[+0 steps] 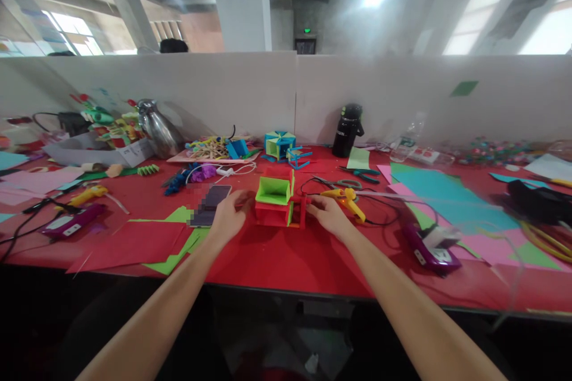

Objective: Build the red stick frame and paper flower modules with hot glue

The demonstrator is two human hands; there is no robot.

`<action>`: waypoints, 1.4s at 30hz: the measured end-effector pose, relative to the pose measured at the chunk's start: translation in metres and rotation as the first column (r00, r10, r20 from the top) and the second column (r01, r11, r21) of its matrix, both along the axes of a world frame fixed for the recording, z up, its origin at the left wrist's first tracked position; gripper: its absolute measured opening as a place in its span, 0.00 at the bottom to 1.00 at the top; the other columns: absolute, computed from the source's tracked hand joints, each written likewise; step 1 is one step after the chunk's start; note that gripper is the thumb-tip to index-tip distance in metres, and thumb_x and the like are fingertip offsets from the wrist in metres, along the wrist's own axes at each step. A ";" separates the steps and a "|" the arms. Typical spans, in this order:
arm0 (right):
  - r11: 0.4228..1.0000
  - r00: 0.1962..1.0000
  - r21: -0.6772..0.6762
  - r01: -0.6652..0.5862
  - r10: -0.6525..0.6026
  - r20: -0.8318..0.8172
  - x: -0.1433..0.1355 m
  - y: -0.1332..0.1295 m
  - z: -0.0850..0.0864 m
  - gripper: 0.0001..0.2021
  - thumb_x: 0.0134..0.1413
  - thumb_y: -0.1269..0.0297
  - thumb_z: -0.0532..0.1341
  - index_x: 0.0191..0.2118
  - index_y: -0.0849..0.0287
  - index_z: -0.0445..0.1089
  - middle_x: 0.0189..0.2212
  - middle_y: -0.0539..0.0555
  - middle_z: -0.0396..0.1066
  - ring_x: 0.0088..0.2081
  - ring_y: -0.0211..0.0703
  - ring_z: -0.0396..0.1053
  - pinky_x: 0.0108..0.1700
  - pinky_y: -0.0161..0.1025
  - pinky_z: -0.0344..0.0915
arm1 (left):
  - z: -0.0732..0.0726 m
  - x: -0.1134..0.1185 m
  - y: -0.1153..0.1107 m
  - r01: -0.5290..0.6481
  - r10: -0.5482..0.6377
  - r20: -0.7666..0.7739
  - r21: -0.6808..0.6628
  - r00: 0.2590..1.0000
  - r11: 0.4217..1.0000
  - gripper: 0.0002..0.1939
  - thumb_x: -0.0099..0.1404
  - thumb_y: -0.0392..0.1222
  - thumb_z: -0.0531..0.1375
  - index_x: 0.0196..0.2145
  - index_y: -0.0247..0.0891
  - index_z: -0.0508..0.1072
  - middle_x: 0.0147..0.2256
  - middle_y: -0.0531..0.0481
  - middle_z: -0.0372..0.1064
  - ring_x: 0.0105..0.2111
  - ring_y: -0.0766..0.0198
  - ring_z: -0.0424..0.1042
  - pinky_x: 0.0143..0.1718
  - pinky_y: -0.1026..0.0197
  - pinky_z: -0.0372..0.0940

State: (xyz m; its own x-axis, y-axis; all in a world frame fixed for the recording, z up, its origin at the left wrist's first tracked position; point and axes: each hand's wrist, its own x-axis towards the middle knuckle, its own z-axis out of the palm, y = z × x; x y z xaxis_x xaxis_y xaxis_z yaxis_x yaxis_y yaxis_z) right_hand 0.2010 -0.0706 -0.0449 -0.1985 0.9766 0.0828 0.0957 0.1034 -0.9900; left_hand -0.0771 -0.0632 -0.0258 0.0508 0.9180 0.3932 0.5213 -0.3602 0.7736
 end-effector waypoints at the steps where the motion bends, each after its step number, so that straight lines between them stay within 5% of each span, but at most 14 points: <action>1: 1.000 1.000 -0.007 0.010 -0.010 0.000 0.000 0.000 0.000 0.23 0.46 0.47 0.67 0.44 0.59 0.74 0.39 0.55 0.78 0.39 0.47 0.75 0.47 0.46 0.70 | 0.000 0.000 0.000 -0.002 0.002 0.000 0.000 1.000 1.000 0.10 0.64 0.37 0.58 0.43 0.37 0.75 0.42 0.42 0.77 0.42 0.56 0.77 0.47 0.54 0.69; 10: 0.995 0.992 0.026 0.095 -0.097 0.080 0.004 0.002 -0.007 0.17 0.45 0.50 0.67 0.32 0.60 0.68 0.28 0.52 0.73 0.28 0.41 0.71 0.35 0.41 0.69 | -0.002 0.000 0.000 -0.001 0.001 0.001 0.005 1.000 1.000 0.10 0.64 0.37 0.58 0.43 0.37 0.75 0.42 0.42 0.77 0.43 0.56 0.77 0.48 0.55 0.70; 13: 0.971 0.975 0.147 0.190 -0.204 0.092 0.007 0.003 -0.006 0.16 0.43 0.57 0.68 0.37 0.58 0.68 0.37 0.55 0.75 0.36 0.44 0.73 0.40 0.43 0.70 | -0.001 0.000 0.000 0.000 0.000 0.004 -0.001 1.000 1.000 0.11 0.64 0.36 0.58 0.44 0.37 0.75 0.42 0.43 0.77 0.43 0.56 0.77 0.48 0.54 0.69; 16: 0.963 0.974 0.217 0.157 -0.187 0.124 0.008 0.001 -0.001 0.22 0.43 0.63 0.66 0.48 0.57 0.69 0.49 0.58 0.73 0.44 0.47 0.73 0.47 0.45 0.69 | -0.002 -0.001 0.001 0.000 0.000 -0.005 -0.003 1.000 1.000 0.11 0.65 0.37 0.57 0.44 0.36 0.75 0.43 0.42 0.77 0.43 0.56 0.76 0.48 0.54 0.69; 22: 0.989 0.977 0.137 0.052 -0.078 0.197 0.007 -0.006 0.011 0.23 0.43 0.68 0.60 0.50 0.59 0.71 0.44 0.57 0.76 0.42 0.48 0.74 0.43 0.43 0.71 | -0.003 -0.001 0.001 0.000 0.000 -0.005 0.004 1.000 1.000 0.11 0.64 0.36 0.57 0.44 0.36 0.75 0.43 0.42 0.77 0.43 0.56 0.76 0.48 0.54 0.69; 34: 0.940 0.914 0.281 0.192 -0.275 0.297 0.000 -0.006 0.006 0.22 0.52 0.48 0.64 0.46 0.61 0.75 0.42 0.60 0.76 0.42 0.50 0.73 0.44 0.46 0.69 | -0.003 -0.001 0.001 -0.002 0.002 0.001 0.003 1.000 1.000 0.11 0.64 0.37 0.57 0.44 0.36 0.74 0.42 0.42 0.77 0.43 0.56 0.76 0.48 0.53 0.69; 42: 0.961 0.949 0.233 0.146 -0.203 0.242 -0.002 -0.009 0.010 0.25 0.53 0.47 0.64 0.48 0.63 0.73 0.35 0.58 0.76 0.35 0.47 0.72 0.36 0.42 0.68 | -0.004 -0.001 0.000 0.002 -0.002 0.022 -0.002 1.000 1.000 0.11 0.64 0.38 0.58 0.44 0.37 0.74 0.42 0.42 0.77 0.43 0.56 0.76 0.49 0.53 0.69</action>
